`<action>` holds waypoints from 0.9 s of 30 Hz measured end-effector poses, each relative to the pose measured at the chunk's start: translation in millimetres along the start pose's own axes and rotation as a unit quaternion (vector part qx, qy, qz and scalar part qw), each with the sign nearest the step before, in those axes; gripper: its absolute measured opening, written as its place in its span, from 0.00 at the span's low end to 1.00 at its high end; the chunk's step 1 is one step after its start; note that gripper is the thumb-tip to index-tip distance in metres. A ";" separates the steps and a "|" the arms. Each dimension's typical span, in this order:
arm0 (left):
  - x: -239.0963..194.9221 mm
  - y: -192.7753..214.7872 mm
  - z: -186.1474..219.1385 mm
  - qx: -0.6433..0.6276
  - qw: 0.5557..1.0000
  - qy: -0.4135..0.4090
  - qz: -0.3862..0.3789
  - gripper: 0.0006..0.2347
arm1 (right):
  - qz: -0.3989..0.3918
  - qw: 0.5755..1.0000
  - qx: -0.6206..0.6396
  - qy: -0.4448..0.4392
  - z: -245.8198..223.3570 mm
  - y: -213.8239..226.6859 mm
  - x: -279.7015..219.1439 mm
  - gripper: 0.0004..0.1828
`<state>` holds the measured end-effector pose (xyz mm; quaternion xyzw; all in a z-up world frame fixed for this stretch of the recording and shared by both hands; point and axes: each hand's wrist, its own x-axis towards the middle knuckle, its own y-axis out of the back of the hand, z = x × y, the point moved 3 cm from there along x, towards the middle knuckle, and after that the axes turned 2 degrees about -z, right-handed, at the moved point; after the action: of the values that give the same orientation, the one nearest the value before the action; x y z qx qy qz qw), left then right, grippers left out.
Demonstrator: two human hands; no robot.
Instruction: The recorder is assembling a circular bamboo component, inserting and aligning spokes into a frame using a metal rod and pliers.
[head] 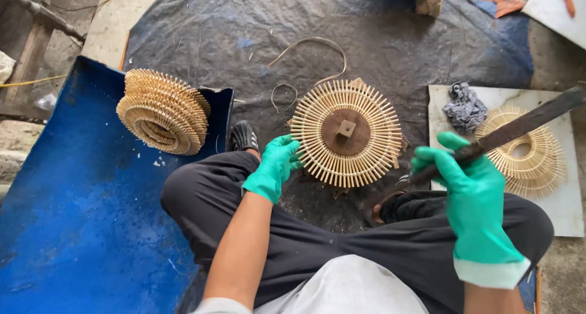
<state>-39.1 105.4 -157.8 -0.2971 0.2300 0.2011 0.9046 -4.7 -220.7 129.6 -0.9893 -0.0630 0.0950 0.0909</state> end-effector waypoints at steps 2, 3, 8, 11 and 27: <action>-7.0 -13.7 6.7 -0.032 0.999 0.007 -0.004 0.10 | 0.001 0.997 -0.070 0.026 -7.7 -9.2 8.2 0.15; -7.9 -14.7 5.1 -0.044 0.999 0.013 0.002 0.10 | -0.012 0.995 -0.076 0.068 -8.2 -13.8 12.6 0.15; -10.4 -16.7 3.6 -0.062 0.998 0.012 0.026 0.10 | -0.078 0.971 -0.077 0.213 13.8 -41.8 38.0 0.12; -19.2 -22.5 7.8 -0.061 0.998 -0.004 0.002 0.10 | -0.051 0.957 -0.133 0.252 48.9 -42.8 59.8 0.10; -68.4 -44.2 44.9 -0.009 0.997 -0.072 -0.018 0.15 | -0.052 0.964 -0.164 0.204 -83.5 -24.0 49.9 0.16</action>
<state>-59.2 85.3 -69.3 -0.2937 0.1568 0.2080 0.9197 57.9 -204.2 206.0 -0.9845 -0.1090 -0.1253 -0.0567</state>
